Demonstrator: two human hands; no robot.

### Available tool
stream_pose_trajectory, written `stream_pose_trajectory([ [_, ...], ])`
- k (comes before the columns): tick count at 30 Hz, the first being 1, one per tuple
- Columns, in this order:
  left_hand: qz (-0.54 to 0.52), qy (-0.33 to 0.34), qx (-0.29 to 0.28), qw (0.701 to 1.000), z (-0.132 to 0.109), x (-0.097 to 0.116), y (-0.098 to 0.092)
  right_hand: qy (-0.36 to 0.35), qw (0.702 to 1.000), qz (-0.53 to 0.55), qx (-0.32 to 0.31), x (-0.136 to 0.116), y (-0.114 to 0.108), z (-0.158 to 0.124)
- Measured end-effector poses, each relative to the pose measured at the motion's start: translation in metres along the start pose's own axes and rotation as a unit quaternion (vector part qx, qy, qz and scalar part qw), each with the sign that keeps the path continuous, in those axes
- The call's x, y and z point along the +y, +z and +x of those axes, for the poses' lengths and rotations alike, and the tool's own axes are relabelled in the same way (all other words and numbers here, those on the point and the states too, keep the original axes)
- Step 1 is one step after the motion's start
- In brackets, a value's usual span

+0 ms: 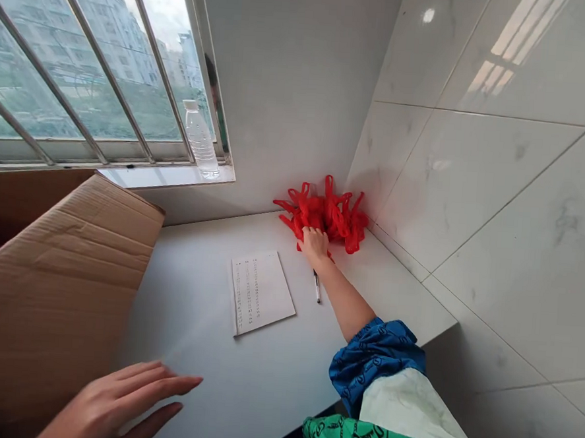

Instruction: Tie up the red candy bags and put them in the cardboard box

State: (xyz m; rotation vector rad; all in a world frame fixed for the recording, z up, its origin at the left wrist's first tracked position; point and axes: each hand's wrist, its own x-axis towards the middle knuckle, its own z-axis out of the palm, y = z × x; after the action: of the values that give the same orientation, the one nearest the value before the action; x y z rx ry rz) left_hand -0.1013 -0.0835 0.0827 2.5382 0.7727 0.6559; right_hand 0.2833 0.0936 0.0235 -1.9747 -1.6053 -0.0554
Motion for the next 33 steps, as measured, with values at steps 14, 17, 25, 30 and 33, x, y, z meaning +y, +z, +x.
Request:
stream_pose_trajectory([
  [14,-0.250,-0.250,0.207,0.912,0.084,-0.091,0.072,-0.167,0.935,0.302,-0.076,-0.048,-0.002,-0.031],
  [17,-0.230,-0.281,0.252,0.897,0.082,-0.107,0.088,-0.173,0.945,0.271,-0.064,-0.044,0.010,-0.053],
  [25,-0.270,-0.216,0.207,0.915,0.107,-0.095,0.101,-0.136,0.889,0.397,-0.183,-0.042,0.015,-0.094],
  [30,-0.270,-0.159,0.166,0.935,0.136,-0.091,0.103,-0.096,0.856,0.471,-0.190,-0.059,0.023,-0.109],
  [33,-0.296,-0.155,0.212,0.919,0.137,-0.095,0.106,-0.075,0.861,0.482,-0.145,-0.061,0.024,-0.108],
])
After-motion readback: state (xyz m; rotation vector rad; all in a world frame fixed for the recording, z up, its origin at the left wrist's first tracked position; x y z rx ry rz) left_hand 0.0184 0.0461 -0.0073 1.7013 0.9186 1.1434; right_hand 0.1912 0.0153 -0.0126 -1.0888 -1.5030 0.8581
